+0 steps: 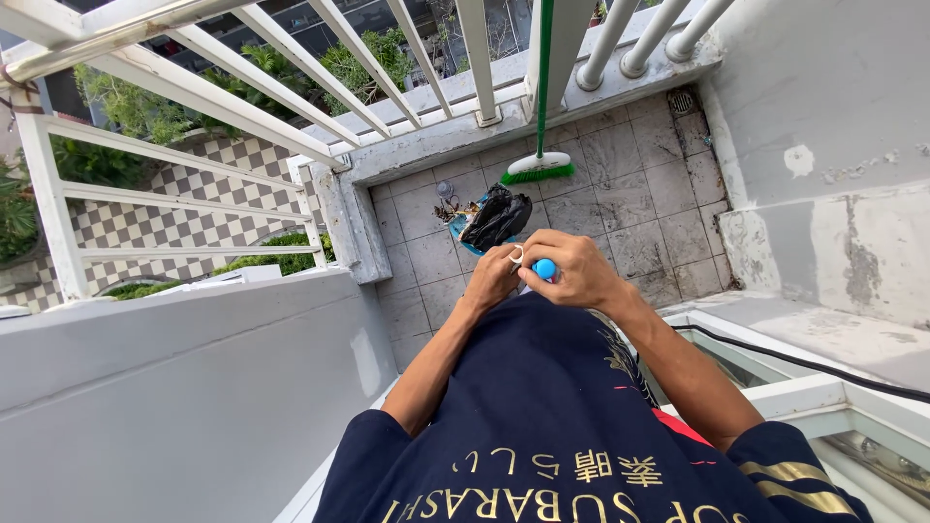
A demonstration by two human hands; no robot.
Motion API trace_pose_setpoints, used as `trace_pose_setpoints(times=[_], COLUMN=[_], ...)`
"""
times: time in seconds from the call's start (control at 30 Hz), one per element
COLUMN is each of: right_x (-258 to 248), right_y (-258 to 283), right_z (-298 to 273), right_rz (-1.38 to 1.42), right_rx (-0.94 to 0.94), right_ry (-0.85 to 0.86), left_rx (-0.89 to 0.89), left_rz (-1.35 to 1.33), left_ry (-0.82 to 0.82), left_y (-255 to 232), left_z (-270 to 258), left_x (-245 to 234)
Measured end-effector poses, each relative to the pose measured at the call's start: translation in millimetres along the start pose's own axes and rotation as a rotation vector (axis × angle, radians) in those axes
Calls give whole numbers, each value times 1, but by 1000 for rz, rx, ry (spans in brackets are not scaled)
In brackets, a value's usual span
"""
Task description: The recorder repairs a green floor mop by reattaching a plastic piece on a balcony.
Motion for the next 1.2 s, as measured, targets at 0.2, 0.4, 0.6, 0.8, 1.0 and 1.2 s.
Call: trace_pose_setpoints(times=[0.2, 0.4, 0.6, 0.8, 1.0, 1.2], right_x=[1, 8, 17, 18, 14, -11], right_y=[7, 2, -3, -14, -23, -44], right_z=[8, 12, 17, 14, 9, -3], right_rz=[17, 10, -52, -122, -161, -174], right_rx=[8, 43, 99, 119, 125, 136], right_ry=[-177, -292, -425, -564, -661, -711], left_rx=[7, 23, 8, 39, 92, 79], left_rz=[33, 7, 9, 67, 109, 159], left_ry=[-56, -80, -84, -99, -143, -187], left_y=[15, 15, 8, 14, -5, -13], left_z=[7, 21, 37, 53, 70, 95], left_x=[3, -11, -22, -5, -6, 20])
Point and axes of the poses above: each hand's wrist, its own z-axis towards the middle knuckle, its own x-axis out of the palm, y = z × x, the point moved 2 cm from there along z, towards the middle knuckle, and after that the axes turned 9 degrees about y, right-handed, at the moved point
